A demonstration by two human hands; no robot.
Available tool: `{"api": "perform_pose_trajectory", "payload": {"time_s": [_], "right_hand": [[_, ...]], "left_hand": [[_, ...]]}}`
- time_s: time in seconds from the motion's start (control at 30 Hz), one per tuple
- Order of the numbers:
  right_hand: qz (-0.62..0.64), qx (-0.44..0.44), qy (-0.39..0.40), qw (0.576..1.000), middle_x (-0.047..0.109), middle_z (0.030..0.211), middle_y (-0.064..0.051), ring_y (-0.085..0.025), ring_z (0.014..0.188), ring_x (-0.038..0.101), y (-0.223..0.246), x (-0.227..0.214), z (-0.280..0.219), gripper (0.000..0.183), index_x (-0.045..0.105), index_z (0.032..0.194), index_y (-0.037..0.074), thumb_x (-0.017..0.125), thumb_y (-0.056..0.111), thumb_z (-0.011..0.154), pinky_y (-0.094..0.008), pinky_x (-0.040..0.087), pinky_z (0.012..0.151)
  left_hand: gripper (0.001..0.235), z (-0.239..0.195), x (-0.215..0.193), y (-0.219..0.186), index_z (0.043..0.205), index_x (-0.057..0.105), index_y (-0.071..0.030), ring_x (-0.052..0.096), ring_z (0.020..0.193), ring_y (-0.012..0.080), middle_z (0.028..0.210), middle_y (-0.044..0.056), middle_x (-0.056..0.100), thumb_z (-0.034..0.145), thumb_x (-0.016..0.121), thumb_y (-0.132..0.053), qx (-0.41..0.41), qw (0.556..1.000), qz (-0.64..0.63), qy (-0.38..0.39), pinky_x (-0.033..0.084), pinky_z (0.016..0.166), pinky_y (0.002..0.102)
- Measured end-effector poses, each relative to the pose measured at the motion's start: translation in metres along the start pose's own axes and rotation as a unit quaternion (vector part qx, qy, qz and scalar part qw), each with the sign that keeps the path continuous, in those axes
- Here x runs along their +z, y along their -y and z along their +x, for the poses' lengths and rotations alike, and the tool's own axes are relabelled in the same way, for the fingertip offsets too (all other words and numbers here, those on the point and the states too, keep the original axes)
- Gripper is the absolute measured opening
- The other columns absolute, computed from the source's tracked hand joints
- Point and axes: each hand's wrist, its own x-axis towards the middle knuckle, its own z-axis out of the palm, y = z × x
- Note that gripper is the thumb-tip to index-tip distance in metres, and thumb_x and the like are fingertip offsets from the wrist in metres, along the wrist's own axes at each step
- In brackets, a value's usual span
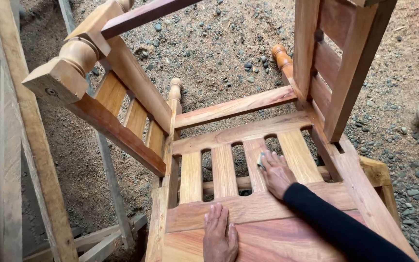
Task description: The person sands the seat and frame of a wooden chair using a sanding block. They work on the slats, edges, and curved parts of the seat, then move to the side rails and legs of the chair.
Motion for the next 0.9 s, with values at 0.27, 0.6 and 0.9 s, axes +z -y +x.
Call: {"api": "perform_pose_trajectory", "payload": {"time_s": [0.27,0.6,0.9], "right_hand": [[-0.032,-0.127,-0.091,0.987,0.039,0.152,-0.029,-0.041,0.142,0.037,-0.006,0.060,-0.014,0.057,0.043,0.147,-0.004,0.047,0.027,0.100,-0.055,0.030,0.115],[-0.038,-0.117,-0.070,0.990,0.046,0.151,-0.026,-0.040,0.144,0.041,-0.001,0.022,0.022,0.051,0.049,0.143,-0.004,0.047,0.023,0.101,-0.048,0.027,0.124],[-0.019,-0.177,-0.096,0.979,0.052,0.144,-0.025,-0.037,0.139,0.047,0.002,0.014,0.052,0.049,0.050,0.140,-0.009,0.048,0.023,0.102,-0.048,0.024,0.125]], "left_hand": [[0.053,-0.002,-0.001,0.006,0.139,0.057,0.002,0.031,0.150,0.0375,0.154,0.023,0.046,0.090,0.063,-0.014,0.017,0.999,-0.044,-0.024,0.017,0.122,0.052],[0.053,-0.001,-0.010,-0.001,0.141,0.057,0.001,0.029,0.151,0.0355,0.156,0.021,0.046,0.090,0.063,-0.014,0.013,0.998,-0.063,-0.013,0.015,0.123,0.052],[0.053,0.001,-0.011,-0.006,0.143,0.054,-0.002,0.027,0.152,0.0335,0.157,0.019,0.043,0.092,0.061,-0.014,-0.016,0.999,-0.037,0.029,0.012,0.124,0.051]]}}
